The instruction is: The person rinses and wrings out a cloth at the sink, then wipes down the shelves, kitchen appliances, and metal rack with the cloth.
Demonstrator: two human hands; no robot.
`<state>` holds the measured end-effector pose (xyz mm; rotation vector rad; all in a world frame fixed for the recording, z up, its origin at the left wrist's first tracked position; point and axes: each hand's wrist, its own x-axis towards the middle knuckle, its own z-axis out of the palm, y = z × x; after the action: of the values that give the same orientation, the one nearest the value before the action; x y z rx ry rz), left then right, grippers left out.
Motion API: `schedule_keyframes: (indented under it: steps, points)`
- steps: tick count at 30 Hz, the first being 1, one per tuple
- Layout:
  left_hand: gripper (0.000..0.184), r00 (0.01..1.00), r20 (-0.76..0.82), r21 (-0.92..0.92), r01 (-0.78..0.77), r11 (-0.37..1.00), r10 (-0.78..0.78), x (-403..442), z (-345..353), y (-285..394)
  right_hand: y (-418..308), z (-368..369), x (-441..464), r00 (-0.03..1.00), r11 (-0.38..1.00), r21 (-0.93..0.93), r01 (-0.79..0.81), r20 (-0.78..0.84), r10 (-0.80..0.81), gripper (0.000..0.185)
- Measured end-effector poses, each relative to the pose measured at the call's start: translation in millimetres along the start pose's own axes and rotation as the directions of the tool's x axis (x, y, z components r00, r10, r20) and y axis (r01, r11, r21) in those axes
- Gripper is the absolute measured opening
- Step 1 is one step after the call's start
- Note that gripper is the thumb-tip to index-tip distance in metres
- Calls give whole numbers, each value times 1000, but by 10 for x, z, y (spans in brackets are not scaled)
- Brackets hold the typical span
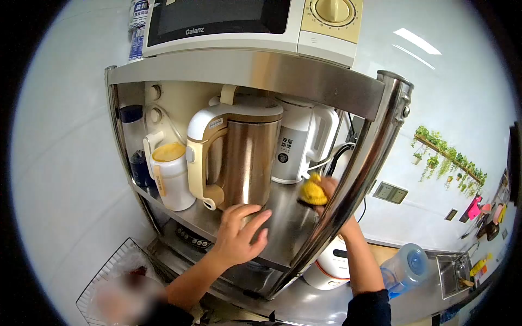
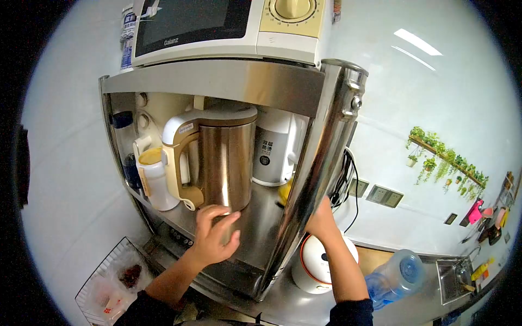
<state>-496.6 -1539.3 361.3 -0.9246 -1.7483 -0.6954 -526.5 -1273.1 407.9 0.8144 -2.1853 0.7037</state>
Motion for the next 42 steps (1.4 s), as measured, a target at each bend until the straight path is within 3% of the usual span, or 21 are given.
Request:
schedule_keyframes:
  steps: [2, 4, 5, 7, 9, 11, 14, 17, 19, 20, 21, 24, 26, 29, 32, 35, 36, 38, 39, 40, 42]
  points:
    - [43, 996, 84, -39, 24, 999, -20, 75, 28, 5, -51, 37, 466, 980, 973, -210, 100, -147, -133, 55]
    - [34, 944, 257, -96, 237, 967, -206, 85, 45, -1, -53, 73, 947, 927, 914, -380, 141, -274, -257, 58]
    - [34, 945, 266, -109, 228, 968, -192, 93, 67, -38, -83, 67, 1289, 917, 903, -425, 68, -330, -224, 57]
    - [31, 919, 332, -141, 269, 953, -210, 33, 76, -74, 54, 188, 1483, 936, 876, -480, 42, -288, -202, 54]
    - [29, 912, 344, -162, 290, 943, -222, 33, 81, -74, 278, 421, 1454, 925, 762, -643, 82, -236, -299, 52]
    - [28, 899, 361, -138, 313, 940, -246, 19, 82, -78, 96, 575, 1174, 971, 806, -592, 8, -188, -148, 53]
    - [28, 904, 352, -171, 317, 933, -243, 7, 99, -89, 222, 859, 664, 989, 794, -608, 18, -108, -106, 60]
    - [28, 920, 331, -154, 273, 950, -211, 17, 97, -83, 229, 839, 356, 983, 841, -539, -42, 127, 131, 52]
    - [28, 911, 354, -158, 283, 946, -214, 31, 92, -69, 257, 685, 329, 966, 861, -504, -71, 179, 185, 48]
    - [28, 901, 373, -160, 299, 941, -223, 30, 83, -61, 505, 659, 249, 973, 924, -382, -29, 200, 113, 45]
    - [28, 900, 378, -161, 298, 941, -220, 18, 74, -46, 381, 516, 316, 959, 949, -309, -68, 242, 148, 45]
    - [28, 871, 416, -158, 353, 922, -262, 52, 86, -57, 166, 290, 549, 967, 906, -422, -38, 213, 140, 45]
    - [29, 872, 418, -162, 348, 923, -255, 32, 84, -59, -1, 218, 757, 997, 914, -399, -71, -32, 63, 44]
    - [29, 871, 413, -179, 363, 915, -265, 29, 90, -65, 76, 382, 943, 983, 868, -494, -49, -176, -45, 38]
    - [28, 871, 405, -175, 373, 911, -279, 36, 80, -52, 291, 665, 778, 990, 769, -640, -3, -108, -86, 38]
    - [28, 877, 400, -175, 359, 917, -267, 30, 86, -61, 316, 771, 519, 979, 832, -552, -54, 136, 154, 43]
    - [28, 875, 405, -179, 360, 916, -265, 20, 85, -53, 379, 769, 460, 978, 830, -554, -59, 135, 160, 43]
    - [28, 871, 408, -168, 367, 915, -274, 27, 81, -53, 563, 692, 336, 970, 945, -327, -9, 225, 87, 45]
    - [28, 871, 410, -168, 364, 916, -271, 33, 79, -54, 571, 607, 332, 971, 945, -327, -12, 222, 89, 45]
    - [28, 870, 415, -168, 359, 918, -264, 32, 73, -51, 584, 518, 336, 964, 997, -68, -40, 261, 57, 43]
    - [28, 869, 421, -168, 357, 919, -261, 34, 77, -53, 425, 414, 383, 909, 915, -358, -185, 291, 298, 40]
